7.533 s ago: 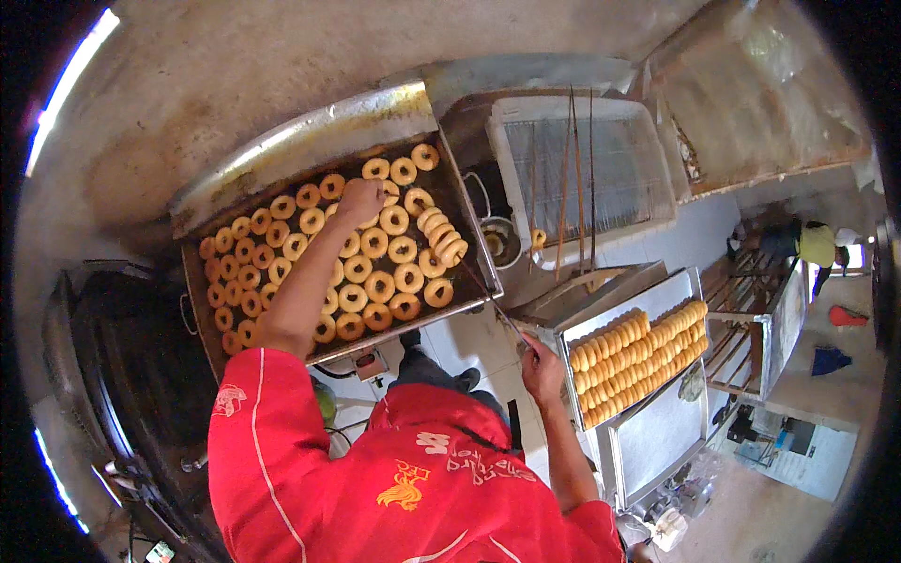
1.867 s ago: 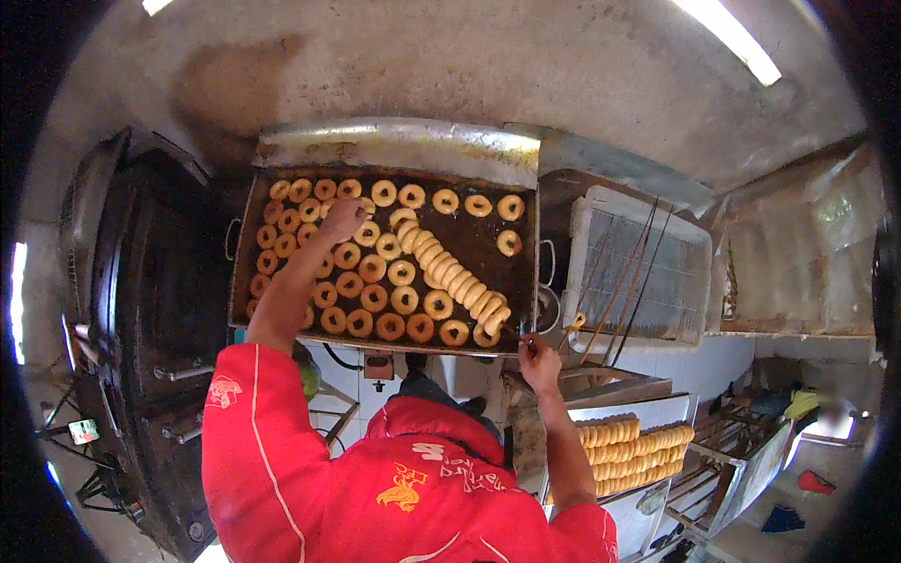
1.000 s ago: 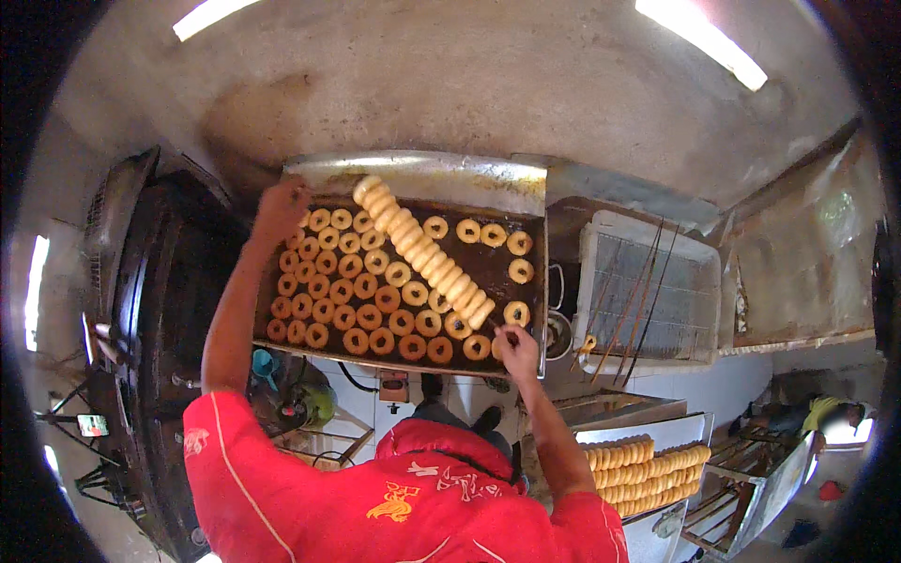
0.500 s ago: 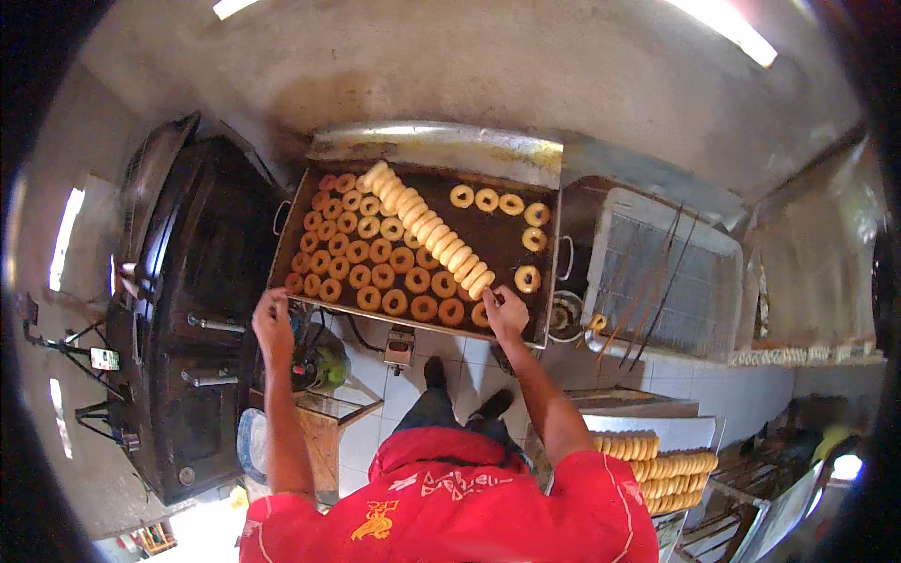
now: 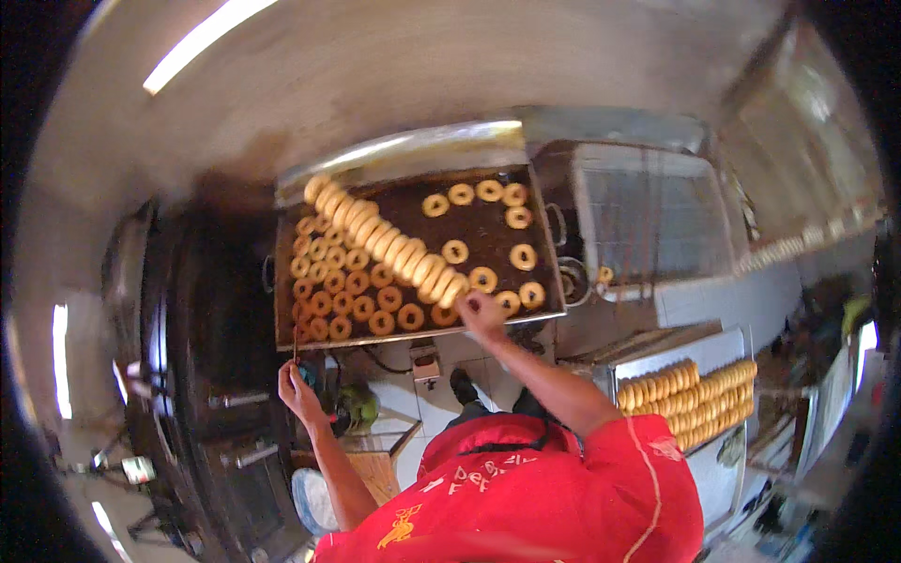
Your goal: The person transfers uncooked doughnut rings from a wooden board onto a metal tray, then uses a long metal skewer to thread the rings and place them into a fryer. The person repeats this process, loading multiple skewers with doughnuts and arranging them in the fryer.
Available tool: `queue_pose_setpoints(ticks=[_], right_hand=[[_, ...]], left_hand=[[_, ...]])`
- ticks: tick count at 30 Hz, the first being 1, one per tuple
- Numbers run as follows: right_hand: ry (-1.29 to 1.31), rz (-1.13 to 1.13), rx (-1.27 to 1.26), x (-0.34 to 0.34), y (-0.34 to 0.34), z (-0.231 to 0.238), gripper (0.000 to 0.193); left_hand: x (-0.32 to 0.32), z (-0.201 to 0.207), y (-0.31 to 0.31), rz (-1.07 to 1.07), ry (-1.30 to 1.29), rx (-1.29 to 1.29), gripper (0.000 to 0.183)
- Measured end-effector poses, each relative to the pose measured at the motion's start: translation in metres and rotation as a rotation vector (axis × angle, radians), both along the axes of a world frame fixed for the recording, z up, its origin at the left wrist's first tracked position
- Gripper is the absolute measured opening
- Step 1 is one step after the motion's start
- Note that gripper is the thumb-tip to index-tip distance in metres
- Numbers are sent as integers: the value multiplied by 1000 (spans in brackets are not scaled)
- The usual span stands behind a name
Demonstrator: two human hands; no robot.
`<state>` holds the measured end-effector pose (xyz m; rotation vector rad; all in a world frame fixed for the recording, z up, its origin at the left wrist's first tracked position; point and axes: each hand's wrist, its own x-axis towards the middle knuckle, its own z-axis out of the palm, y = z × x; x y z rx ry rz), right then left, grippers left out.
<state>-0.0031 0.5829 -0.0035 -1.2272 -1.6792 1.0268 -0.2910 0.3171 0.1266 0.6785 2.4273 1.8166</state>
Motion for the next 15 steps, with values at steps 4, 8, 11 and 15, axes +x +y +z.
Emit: queue_pose_setpoints(ticks=[4, 8, 11, 15], right_hand=[[47, -92, -236, 8, -34, -44, 35], [174, -282, -347, 54, -21, 7, 40], [49, -592, -212, 136, 31, 20, 40], [-210, -901, 6, 267, 100, 41, 32]], left_hand=[[46, 7, 68, -128, -344, 21, 24], [56, -47, 125, -412, -39, 48, 23], [89, -54, 182, -520, -228, -26, 23], [144, -44, 216, -555, -121, -165, 26]])
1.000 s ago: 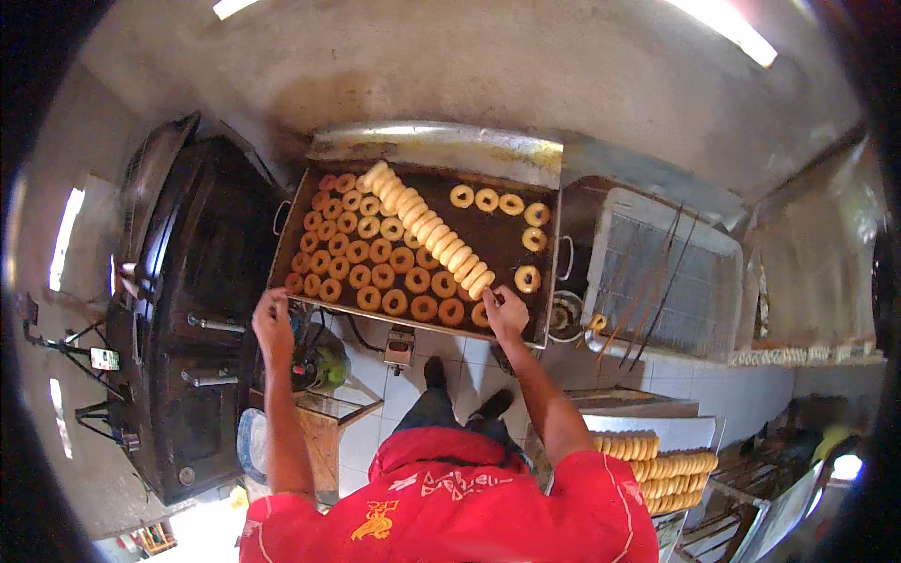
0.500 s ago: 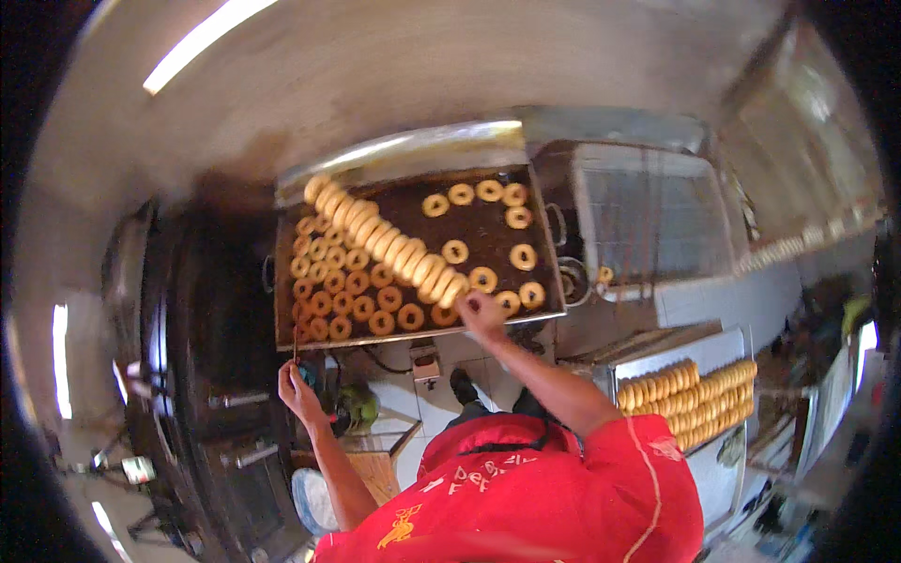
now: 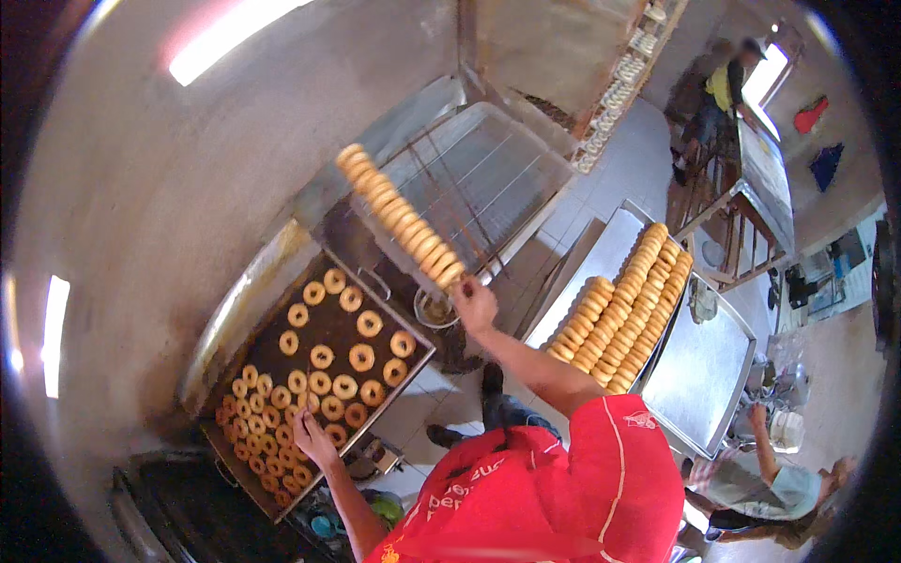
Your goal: The person transfers uncooked doughnut rings from a wooden board onto a metal tray, then uses a long metal skewer to thread the rings and place them into a fryer. The person repeats this process, loading multiple skewers with doughnuts and arranging them in the fryer.
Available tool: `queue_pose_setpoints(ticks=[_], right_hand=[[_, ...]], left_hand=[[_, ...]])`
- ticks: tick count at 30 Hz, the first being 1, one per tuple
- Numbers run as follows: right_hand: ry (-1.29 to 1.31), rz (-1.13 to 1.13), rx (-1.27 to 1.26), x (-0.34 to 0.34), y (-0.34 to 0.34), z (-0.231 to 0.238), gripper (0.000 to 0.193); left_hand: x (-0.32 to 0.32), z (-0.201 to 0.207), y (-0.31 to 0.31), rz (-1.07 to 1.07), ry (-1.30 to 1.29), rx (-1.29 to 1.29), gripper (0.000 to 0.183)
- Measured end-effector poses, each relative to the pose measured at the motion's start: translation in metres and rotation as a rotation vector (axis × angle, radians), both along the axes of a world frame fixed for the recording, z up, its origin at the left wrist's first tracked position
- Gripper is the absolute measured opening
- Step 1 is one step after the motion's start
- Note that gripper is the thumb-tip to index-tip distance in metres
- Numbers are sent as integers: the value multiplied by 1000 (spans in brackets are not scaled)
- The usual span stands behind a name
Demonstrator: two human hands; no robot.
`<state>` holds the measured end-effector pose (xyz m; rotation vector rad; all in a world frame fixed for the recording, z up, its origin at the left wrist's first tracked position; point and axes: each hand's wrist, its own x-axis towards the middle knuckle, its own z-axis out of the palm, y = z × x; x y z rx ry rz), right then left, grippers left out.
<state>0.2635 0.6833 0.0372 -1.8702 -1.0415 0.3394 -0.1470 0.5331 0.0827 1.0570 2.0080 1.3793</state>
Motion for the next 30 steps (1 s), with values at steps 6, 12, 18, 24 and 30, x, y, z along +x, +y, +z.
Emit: queue_pose_setpoints(ticks=[6, 12, 18, 24, 30], right_hand=[[-247, -261, -165, 198, 92, -40, 34], [-320, -268, -306, 286, 145, -59, 29], [-541, -264, -278, 279, 138, -59, 32], [-453, 236, -198, 175, 104, -48, 47], [-399, 141, -116, 183, 94, -75, 38]], left_hand=[[51, 8, 20, -196, 198, 63, 24], [77, 14, 16, -41, 84, -43, 22], [108, 22, 29, 102, 63, -202, 32], [98, 23, 25, -43, 193, -117, 26], [97, 23, 60, -262, 183, -123, 21]])
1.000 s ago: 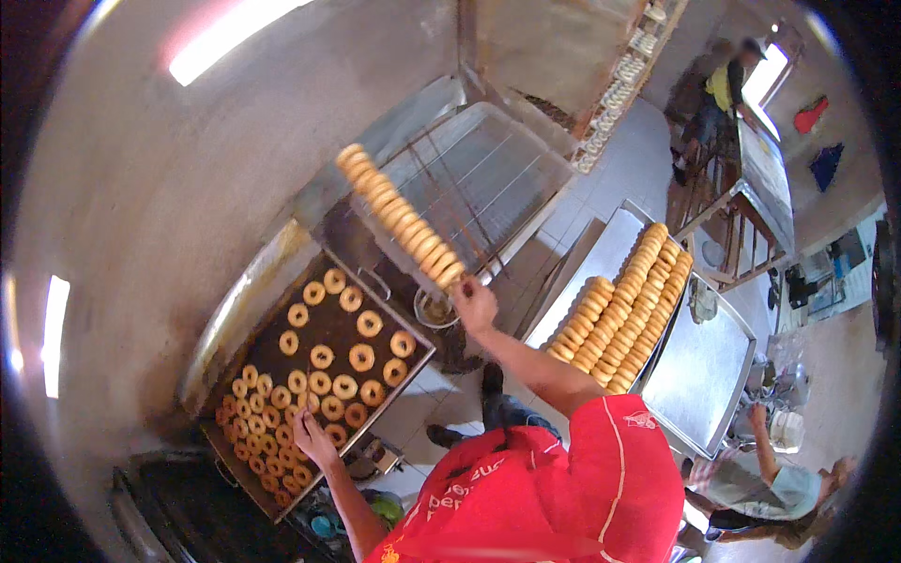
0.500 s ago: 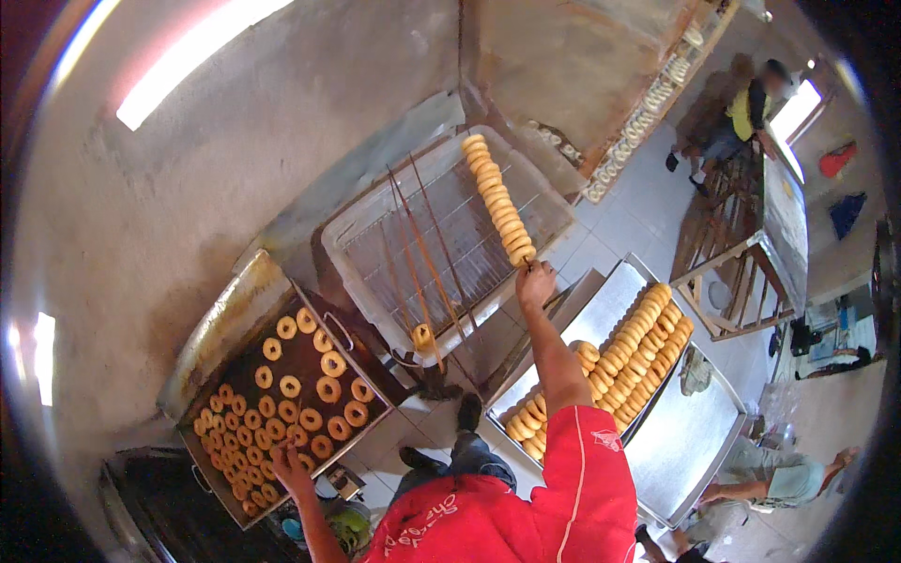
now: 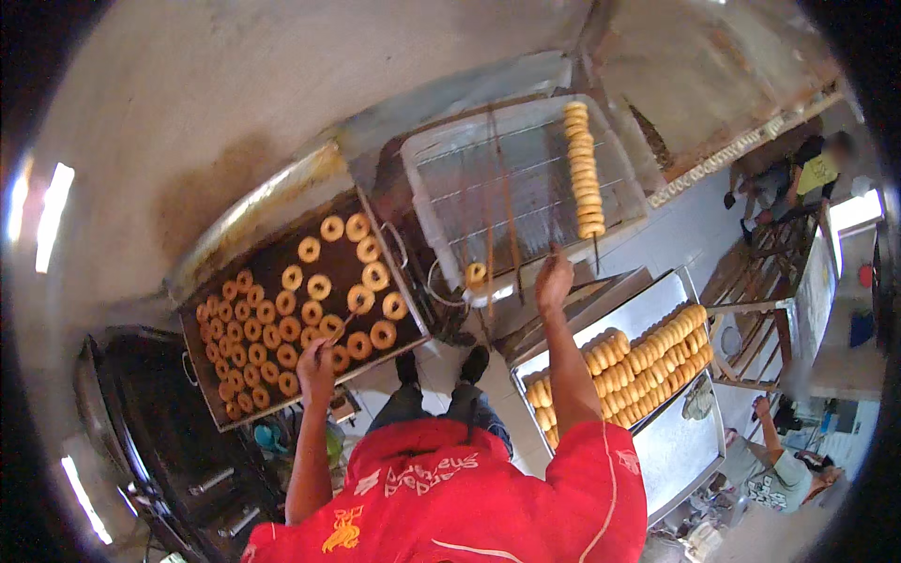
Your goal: The person transfers uncooked doughnut rings from a wooden board onto a metal tray, then uses a long metal skewer to thread the rings and place them into a fryer. The person repeats this process, loading multiple skewers with doughnuts and arranging them in the fryer.
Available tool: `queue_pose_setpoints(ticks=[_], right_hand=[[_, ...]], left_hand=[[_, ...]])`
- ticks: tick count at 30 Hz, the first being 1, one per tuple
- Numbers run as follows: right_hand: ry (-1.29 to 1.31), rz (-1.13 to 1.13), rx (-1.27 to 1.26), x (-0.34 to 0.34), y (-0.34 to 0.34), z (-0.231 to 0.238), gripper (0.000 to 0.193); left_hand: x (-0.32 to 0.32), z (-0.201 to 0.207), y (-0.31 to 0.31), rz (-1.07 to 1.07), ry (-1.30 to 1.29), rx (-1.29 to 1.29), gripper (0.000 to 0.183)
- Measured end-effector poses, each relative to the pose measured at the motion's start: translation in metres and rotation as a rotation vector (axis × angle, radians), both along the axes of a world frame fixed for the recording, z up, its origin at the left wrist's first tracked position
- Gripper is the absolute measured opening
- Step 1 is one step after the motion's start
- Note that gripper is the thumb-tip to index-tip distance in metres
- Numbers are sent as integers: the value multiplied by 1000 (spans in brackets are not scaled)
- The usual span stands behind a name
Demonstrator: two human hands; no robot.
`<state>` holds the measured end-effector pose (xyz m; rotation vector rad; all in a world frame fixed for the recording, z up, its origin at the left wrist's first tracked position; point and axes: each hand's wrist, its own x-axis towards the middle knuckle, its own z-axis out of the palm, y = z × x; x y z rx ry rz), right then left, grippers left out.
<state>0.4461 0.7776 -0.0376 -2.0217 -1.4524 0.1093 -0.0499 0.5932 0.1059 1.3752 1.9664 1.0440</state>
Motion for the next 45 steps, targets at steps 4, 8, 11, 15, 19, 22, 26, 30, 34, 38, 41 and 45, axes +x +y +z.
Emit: queue_pose_setpoints(ticks=[4, 8, 11, 15, 19, 22, 26, 30, 34, 38, 41, 45], right_hand=[[328, 195, -104, -64, -107, 93, 36], [-71, 311, -535, -125, -271, 174, 45], [-196, 359, -528, -123, -339, 226, 56], [-476, 277, -751, -152, -320, 328, 54], [-597, 353, -726, -171, -295, 335, 52], [-562, 365, -709, -183, -288, 307, 49], [-351, 326, -607, -155, -348, 248, 48], [-257, 321, -477, -154, -378, 217, 47], [-145, 296, -601, -163, -363, 228, 46], [-136, 246, -615, -164, -356, 222, 47], [-206, 244, -588, -171, -343, 234, 46], [-327, 275, -660, -166, -322, 243, 52]], left_hand=[[-10, -25, 8, -335, 239, -252, 23], [2, -57, 28, -593, 347, -301, 17], [1, -98, 33, -637, 433, -252, 20], [-21, -108, 42, -667, 491, -241, 22], [-50, -74, 64, -543, 452, -145, 23], [-63, -86, 99, -489, 441, -141, 21], [-84, -103, 120, -600, 243, -92, 17], [-80, -76, 115, -619, 154, -207, 19], [-81, -83, 121, -544, 231, -227, 20], [-86, -76, 121, -510, 396, -222, 21], [-95, -70, 112, -504, 425, -255, 21], [-96, -64, 117, -460, 432, -214, 22]])
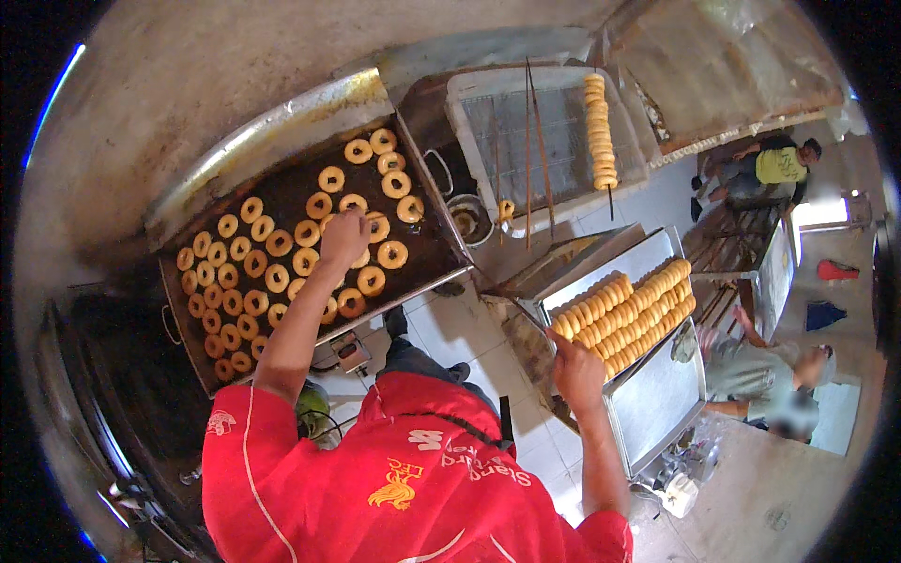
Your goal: The person transfers uncooked doughnut rings from a wooden board onto a metal tray, then uses a long metal skewer to thread the rings and place them into a fryer. The person repeats this process, loading multiple skewers with doughnuts and arranging them in the fryer.
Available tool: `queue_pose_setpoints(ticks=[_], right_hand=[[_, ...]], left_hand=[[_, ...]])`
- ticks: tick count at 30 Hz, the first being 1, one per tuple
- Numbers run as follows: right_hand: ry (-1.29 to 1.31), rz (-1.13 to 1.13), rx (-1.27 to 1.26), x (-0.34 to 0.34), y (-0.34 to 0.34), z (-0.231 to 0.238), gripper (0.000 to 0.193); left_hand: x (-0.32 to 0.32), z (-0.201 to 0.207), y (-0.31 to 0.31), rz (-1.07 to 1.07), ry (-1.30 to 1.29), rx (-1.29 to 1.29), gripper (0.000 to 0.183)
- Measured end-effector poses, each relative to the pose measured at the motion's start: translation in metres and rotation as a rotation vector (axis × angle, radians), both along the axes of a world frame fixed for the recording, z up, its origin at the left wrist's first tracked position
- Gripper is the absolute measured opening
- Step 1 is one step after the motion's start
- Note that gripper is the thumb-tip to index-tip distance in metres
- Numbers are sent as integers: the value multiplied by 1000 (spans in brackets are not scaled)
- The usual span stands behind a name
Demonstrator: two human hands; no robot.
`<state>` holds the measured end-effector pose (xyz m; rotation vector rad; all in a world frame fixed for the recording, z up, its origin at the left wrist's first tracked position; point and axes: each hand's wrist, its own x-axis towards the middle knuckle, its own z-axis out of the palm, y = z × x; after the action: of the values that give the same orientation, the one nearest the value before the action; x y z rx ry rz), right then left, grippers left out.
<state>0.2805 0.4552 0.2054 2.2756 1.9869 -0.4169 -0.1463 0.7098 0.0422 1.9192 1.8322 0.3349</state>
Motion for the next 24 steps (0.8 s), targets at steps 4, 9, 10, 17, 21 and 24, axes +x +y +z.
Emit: queue_pose_setpoints(ticks=[4, 9, 10, 17, 21, 24], right_hand=[[-32, 135, 50, -14, 32, -2, 42], [247, -55, -21, 12, -15, -66, 41], [329, -61, 19, 8, -17, -74, 41], [194, -38, 3, -41, 17, -59, 41], [355, -61, 37, -39, 20, -106, 43], [403, -208, -10, -43, 7, -129, 44]], left_hand=[[-24, -43, 27, 11, -14, 18, 19], [-23, -20, 37, -120, -303, -156, 21], [-27, -30, 30, -129, -355, -21, 21], [-33, -14, 61, 68, 7, 172, 23], [-68, -57, 96, -39, -179, -46, 19], [-43, -34, 98, -190, -219, -65, 17]])
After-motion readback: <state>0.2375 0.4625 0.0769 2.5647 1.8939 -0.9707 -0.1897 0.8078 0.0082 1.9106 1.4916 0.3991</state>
